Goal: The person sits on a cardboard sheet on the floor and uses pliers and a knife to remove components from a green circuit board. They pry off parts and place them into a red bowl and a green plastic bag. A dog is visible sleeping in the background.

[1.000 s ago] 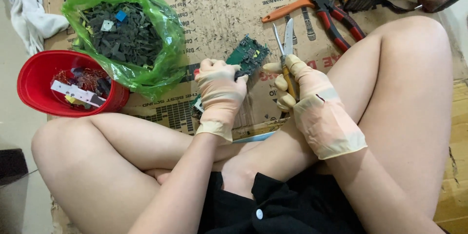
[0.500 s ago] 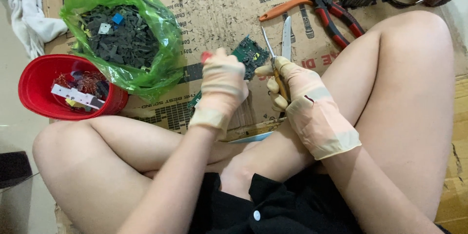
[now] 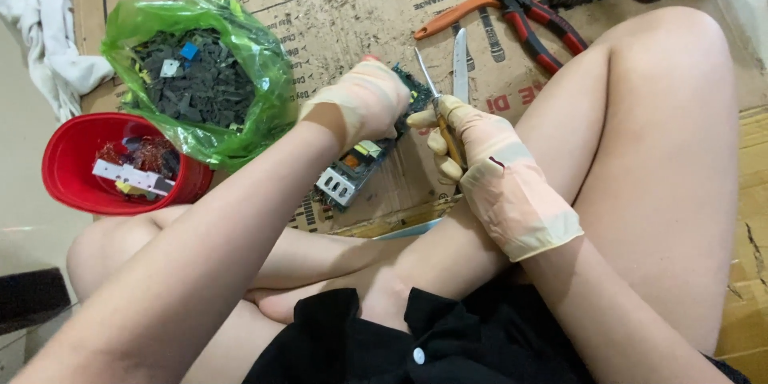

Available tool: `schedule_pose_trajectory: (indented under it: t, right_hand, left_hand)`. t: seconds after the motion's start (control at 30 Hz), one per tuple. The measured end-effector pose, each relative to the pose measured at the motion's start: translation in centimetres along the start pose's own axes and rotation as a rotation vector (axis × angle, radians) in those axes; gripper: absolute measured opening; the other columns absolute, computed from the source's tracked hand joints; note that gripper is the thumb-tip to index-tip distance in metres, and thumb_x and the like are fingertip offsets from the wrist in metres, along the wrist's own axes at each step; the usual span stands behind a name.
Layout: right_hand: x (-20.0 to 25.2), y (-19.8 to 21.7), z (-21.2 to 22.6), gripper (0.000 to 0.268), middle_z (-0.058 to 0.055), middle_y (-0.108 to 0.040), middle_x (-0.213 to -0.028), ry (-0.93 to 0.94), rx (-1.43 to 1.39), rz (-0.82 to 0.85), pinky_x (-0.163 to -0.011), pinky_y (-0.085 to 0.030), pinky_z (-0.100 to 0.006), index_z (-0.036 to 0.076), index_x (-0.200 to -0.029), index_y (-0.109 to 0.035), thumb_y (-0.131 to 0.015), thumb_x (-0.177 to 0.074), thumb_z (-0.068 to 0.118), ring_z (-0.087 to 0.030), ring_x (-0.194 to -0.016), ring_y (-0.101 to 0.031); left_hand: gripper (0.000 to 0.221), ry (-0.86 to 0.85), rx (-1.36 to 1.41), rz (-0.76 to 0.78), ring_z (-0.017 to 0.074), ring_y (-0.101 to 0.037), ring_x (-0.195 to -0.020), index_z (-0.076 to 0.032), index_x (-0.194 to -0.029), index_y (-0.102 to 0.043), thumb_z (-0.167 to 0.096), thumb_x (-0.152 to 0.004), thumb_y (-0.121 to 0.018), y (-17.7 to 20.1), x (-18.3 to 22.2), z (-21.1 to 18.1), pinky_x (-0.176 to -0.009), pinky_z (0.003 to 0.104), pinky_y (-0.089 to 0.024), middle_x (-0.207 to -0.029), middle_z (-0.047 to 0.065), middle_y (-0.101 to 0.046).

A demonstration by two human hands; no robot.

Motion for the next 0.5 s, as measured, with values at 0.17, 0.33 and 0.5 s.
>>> schedule_pose_trajectory:
  t: [0.17, 0.33, 0.5]
  right_hand:
    - [-0.6, 0.2, 0.1, 0.034, -0.005, -0.047, -0.059, 0.010, -0.020, -0.011, -0.038, -0.025, -0.025, 0.003, -0.106, -0.070, -0.056, -0.098, 0.034, -0.011, -0.037, -0.032]
    - [-1.0, 0.0, -0.1, 0.035, -0.005, -0.047, -0.060, 0.008, -0.020, 0.011, -0.038, -0.025, -0.025, 0.002, -0.106, -0.070, -0.056, -0.098, 0.033, -0.011, -0.037, -0.031]
    - [-0.8, -0.3, -0.5, 0.035, -0.005, -0.046, -0.060, 0.015, -0.013, 0.041, -0.039, -0.024, -0.025, 0.001, -0.106, -0.070, -0.056, -0.098, 0.032, -0.010, -0.037, -0.030]
  left_hand:
    - [0.024, 0.390, 0.738, 0.043, 0.0224, -0.071, -0.111, -0.032, -0.109, -0.079, -0.037, -0.086, -0.075, 1.5, 5.4, 2.7, -0.102, 0.039, -0.052, -0.102, -0.001, -0.077]
    - [0.036, 0.652, 1.579, -0.457, 0.0206, -0.063, -0.107, -0.014, -0.128, -0.069, -0.032, -0.098, -0.064, 2.4, 12.1, 3.4, -0.098, 0.034, -0.047, -0.108, 0.009, -0.076]
    - [0.053, 0.770, 2.148, -0.688, 0.0250, -0.075, -0.098, -0.012, -0.118, -0.070, -0.056, -0.090, -0.061, -2.5, 14.7, 3.7, -0.090, 0.034, -0.052, -0.104, 0.012, -0.079]
Point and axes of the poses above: each hand's wrist, its own x-axis away from the middle knuckle, its own y-axis out of the back of the hand, z = x × y, the point moved 7 cm from there along -x, towards the middle knuckle
